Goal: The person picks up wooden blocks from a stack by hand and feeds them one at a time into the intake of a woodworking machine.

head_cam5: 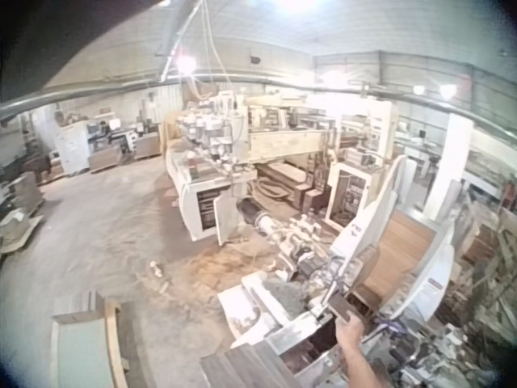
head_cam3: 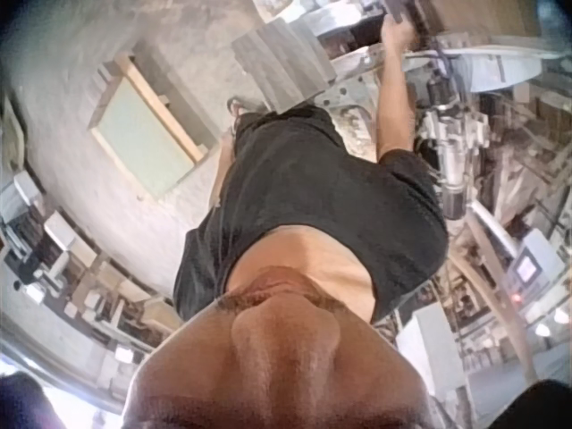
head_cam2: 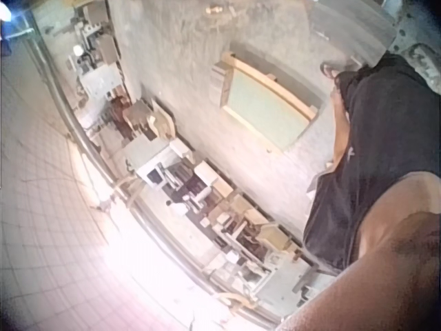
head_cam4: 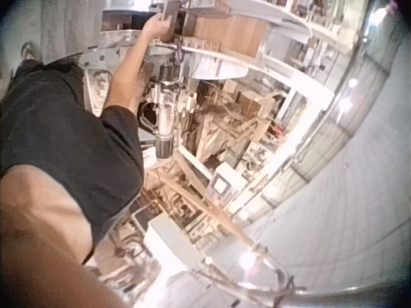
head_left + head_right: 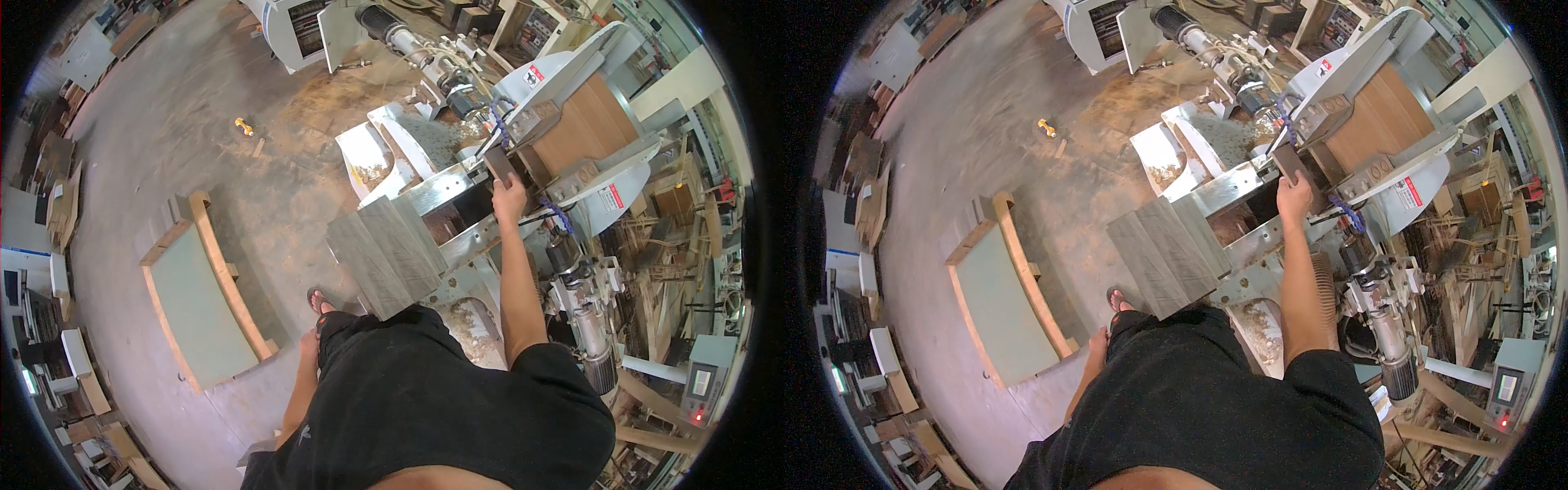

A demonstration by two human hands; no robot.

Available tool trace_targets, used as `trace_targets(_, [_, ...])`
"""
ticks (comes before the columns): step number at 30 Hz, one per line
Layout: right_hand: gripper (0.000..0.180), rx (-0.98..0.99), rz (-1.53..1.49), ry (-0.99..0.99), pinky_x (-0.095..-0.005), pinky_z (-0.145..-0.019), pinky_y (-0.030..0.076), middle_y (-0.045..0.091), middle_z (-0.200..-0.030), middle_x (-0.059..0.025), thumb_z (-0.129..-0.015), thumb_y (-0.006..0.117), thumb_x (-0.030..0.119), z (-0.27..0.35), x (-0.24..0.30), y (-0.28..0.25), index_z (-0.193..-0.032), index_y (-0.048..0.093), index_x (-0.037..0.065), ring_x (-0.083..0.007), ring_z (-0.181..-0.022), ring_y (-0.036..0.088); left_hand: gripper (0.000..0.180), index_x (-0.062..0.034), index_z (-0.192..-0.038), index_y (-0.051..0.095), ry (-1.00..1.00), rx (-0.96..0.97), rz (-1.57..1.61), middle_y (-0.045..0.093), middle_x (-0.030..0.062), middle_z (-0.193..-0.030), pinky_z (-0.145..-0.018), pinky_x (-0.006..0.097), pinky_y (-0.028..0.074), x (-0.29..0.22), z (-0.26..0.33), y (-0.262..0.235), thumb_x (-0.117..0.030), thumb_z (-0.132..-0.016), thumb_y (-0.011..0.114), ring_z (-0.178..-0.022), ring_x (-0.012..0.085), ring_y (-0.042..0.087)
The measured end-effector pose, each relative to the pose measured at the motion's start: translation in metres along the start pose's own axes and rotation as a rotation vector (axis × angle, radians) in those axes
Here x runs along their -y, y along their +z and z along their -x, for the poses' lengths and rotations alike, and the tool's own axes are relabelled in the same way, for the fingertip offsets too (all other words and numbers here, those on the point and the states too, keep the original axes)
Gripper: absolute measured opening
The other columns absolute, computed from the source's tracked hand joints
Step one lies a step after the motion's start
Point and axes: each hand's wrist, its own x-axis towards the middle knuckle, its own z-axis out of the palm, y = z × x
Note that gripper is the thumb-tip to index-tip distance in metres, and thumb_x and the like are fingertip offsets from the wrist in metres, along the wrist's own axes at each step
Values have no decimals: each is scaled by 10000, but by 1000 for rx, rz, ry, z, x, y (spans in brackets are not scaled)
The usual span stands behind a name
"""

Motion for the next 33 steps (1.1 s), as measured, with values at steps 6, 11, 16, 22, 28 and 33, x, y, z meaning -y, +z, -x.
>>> trace_targets(6, [560, 249, 365, -12, -442, -962, 415, 518, -1200, -288, -800, 555, 136, -17, -12, 24, -1271, 370, -105, -407, -1099, 528, 349, -33, -727, 582, -226, -3, 144, 546, 36, -667, -530, 291, 381, -16, 10, -3, -339, -876, 505, -582, 138, 504])
trace_targets(11, [335, 503, 571, 53, -455, -869, 471, 586, -1116, -237, -788, 570, 169, -12, -28, 27, -1071, 547, -9, -398, -1006, 581, 346, -48, -746, 585, -244, -13, 278, 531, 30, -650, -505, 275, 358, -21, 17, -4, -357, -883, 511, -551, 125, 476])
trace_targets(16, [246, 611, 380, -184, -449, -809, 480, 654, -962, -188, -776, 628, 194, 7, 22, -12, -974, 665, 52, -367, -948, 607, 323, -39, -849, 610, -286, -54, 345, 559, 41, -729, -587, 278, 403, -28, 19, -6, -342, -894, 505, -649, 126, 514])
trace_targets(22, [245, 832, -302, -164, -340, -601, 426, 570, -684, -157, -785, 636, 209, 41, 37, -16, -848, 613, -26, -201, -610, 545, 497, -50, -1191, 527, -6, 184, 378, 576, 103, -1169, -890, 436, 387, -139, 42, -12, -439, -882, 524, -1110, 196, 507])
trace_targets(28, [278, 902, -159, -62, -362, -769, 481, 658, -889, -184, -783, 636, 210, 90, 55, 9, -991, 670, 30, -329, -872, 635, 696, -40, -1367, 351, 67, 508, 549, 391, 129, -1386, -992, 499, 312, -239, 54, 13, -551, -903, 440, -1298, 240, 348])
trace_targets(33, [328, 765, -112, -117, -342, -753, 466, 652, -962, -175, -844, 604, 285, 114, 62, -11, -1026, 664, 19, -276, -883, 623, 786, -64, -1427, 248, -23, 689, 544, 303, 108, -1448, -1018, 561, 252, -285, 79, 24, -592, -882, 453, -1330, 258, 277])
